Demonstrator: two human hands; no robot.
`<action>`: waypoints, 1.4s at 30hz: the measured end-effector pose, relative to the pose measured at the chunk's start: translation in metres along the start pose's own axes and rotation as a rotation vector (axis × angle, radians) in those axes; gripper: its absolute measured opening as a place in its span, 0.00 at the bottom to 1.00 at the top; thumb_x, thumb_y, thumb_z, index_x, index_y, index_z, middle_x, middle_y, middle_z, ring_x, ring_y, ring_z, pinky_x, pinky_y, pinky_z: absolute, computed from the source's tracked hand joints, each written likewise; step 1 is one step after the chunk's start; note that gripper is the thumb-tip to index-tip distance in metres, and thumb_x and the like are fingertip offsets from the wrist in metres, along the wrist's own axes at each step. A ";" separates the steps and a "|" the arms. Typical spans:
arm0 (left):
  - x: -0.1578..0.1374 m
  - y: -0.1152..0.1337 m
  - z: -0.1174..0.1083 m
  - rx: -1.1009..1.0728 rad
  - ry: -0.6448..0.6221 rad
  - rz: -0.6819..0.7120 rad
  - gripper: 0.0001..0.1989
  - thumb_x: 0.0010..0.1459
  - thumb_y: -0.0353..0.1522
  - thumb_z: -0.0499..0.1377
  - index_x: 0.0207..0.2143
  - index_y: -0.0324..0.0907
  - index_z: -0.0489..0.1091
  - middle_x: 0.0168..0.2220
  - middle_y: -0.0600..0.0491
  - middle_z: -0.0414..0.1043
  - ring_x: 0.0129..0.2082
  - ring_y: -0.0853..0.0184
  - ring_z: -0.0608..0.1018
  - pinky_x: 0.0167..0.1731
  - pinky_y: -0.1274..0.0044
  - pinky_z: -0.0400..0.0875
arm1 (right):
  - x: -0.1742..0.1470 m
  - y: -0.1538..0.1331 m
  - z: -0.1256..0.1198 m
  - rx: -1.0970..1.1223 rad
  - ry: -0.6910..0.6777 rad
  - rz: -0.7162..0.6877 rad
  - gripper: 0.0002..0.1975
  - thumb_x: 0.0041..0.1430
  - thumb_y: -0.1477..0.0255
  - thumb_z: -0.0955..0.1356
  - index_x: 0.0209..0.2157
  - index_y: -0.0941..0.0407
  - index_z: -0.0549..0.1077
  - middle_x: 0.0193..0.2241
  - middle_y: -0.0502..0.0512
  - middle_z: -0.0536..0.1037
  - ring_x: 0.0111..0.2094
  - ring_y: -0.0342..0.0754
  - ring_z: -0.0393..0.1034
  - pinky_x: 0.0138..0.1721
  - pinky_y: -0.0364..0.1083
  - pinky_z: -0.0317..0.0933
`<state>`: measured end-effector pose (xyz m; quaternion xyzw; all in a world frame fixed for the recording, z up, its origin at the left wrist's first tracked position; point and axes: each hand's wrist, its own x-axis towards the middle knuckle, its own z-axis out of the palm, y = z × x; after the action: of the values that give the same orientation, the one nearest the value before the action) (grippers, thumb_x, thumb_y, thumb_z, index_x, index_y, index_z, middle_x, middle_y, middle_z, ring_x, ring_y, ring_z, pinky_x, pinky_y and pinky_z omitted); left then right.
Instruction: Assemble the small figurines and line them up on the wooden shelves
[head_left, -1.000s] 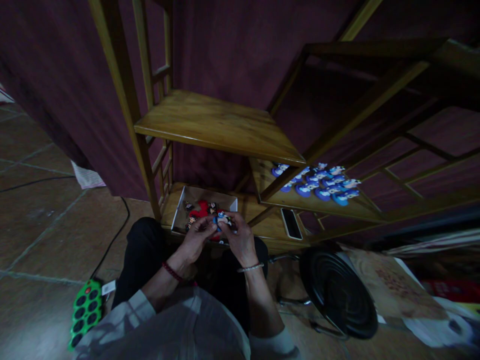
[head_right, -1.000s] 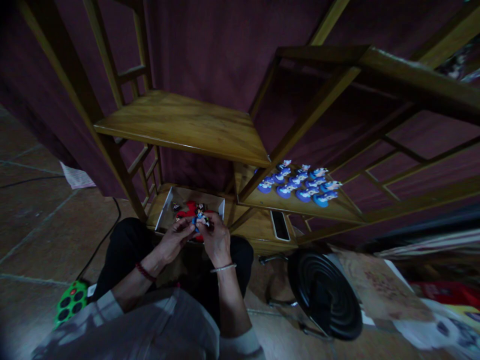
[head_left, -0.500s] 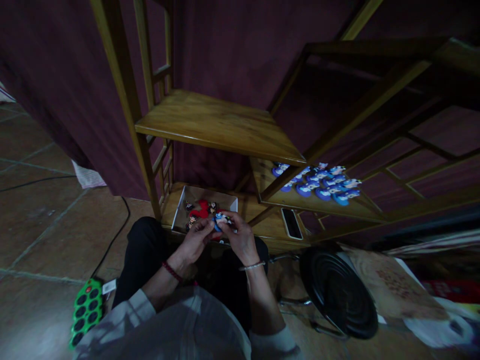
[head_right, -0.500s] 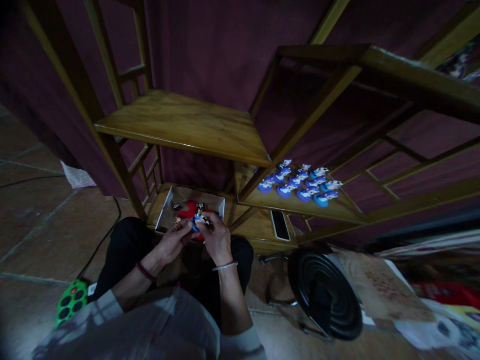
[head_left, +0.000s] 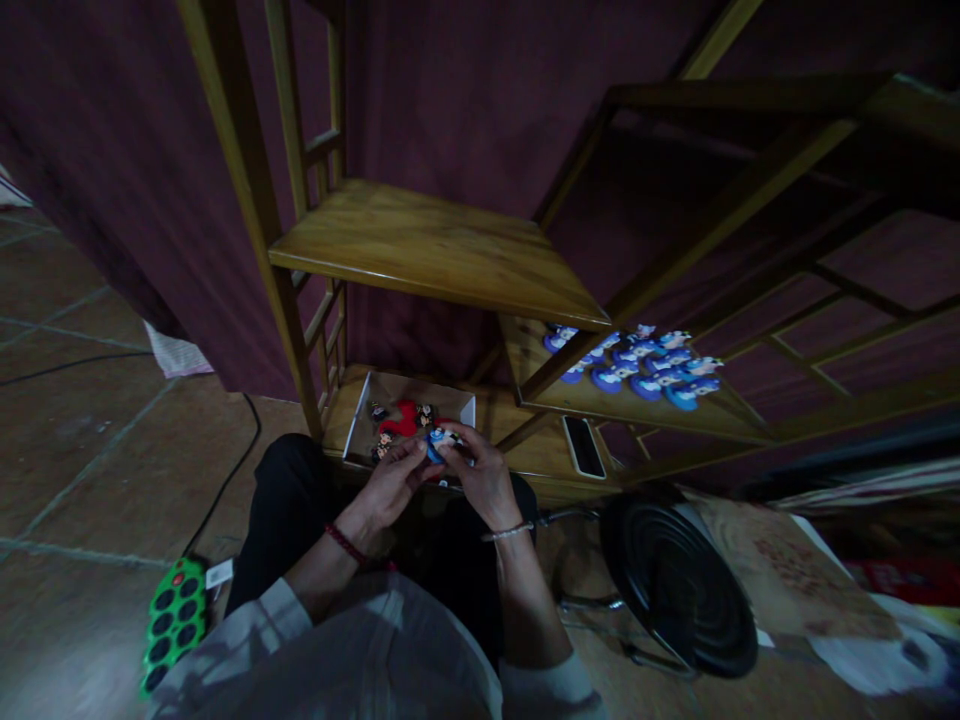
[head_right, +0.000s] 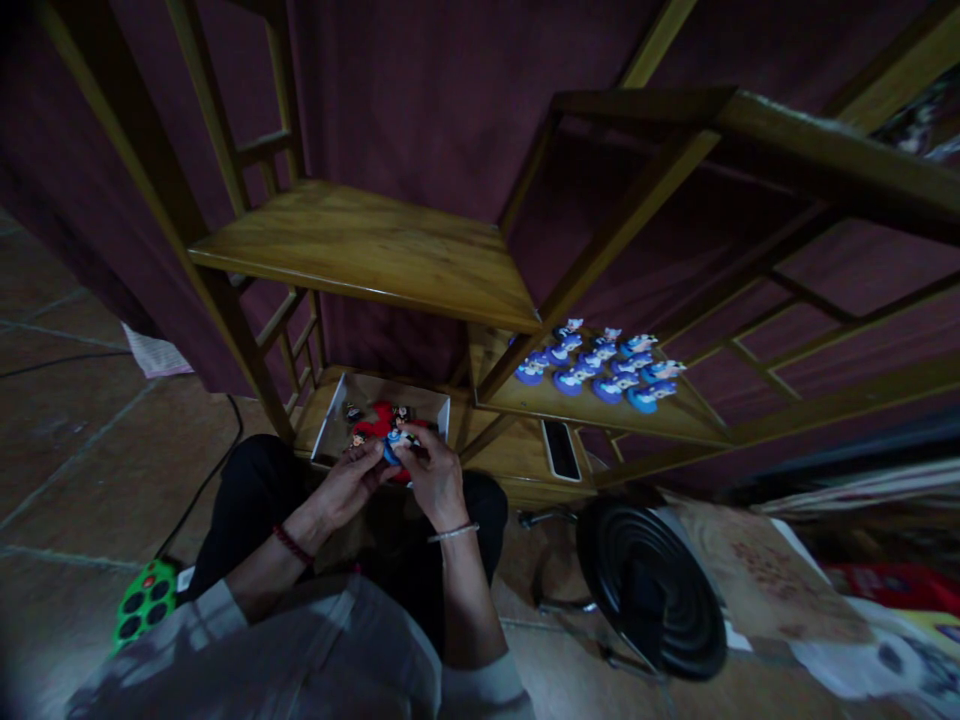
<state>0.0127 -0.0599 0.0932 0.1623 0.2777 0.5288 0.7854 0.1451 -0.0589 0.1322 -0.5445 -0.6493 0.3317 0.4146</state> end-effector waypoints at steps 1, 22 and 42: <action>0.000 0.000 0.000 -0.006 0.003 0.004 0.08 0.45 0.31 0.65 0.29 0.37 0.72 0.34 0.52 0.74 0.36 0.69 0.74 0.39 0.74 0.70 | 0.000 0.000 0.000 0.002 -0.002 -0.003 0.14 0.52 0.68 0.65 0.42 0.52 0.71 0.41 0.52 0.75 0.40 0.47 0.70 0.44 0.47 0.65; 0.001 0.001 0.000 -0.030 -0.077 -0.031 0.06 0.48 0.30 0.62 0.31 0.39 0.72 0.36 0.53 0.74 0.37 0.71 0.74 0.41 0.76 0.69 | -0.002 -0.004 -0.005 0.016 0.022 -0.025 0.14 0.52 0.68 0.65 0.43 0.52 0.71 0.41 0.53 0.75 0.41 0.48 0.70 0.45 0.48 0.64; 0.002 0.002 0.003 -0.062 -0.047 -0.042 0.08 0.47 0.31 0.63 0.31 0.37 0.72 0.35 0.52 0.74 0.36 0.69 0.74 0.38 0.76 0.70 | -0.001 0.001 -0.007 0.027 0.011 0.016 0.16 0.53 0.69 0.65 0.45 0.53 0.70 0.42 0.53 0.75 0.39 0.46 0.71 0.42 0.46 0.64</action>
<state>0.0135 -0.0577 0.0957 0.1445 0.2461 0.5165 0.8073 0.1517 -0.0595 0.1342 -0.5458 -0.6380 0.3408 0.4231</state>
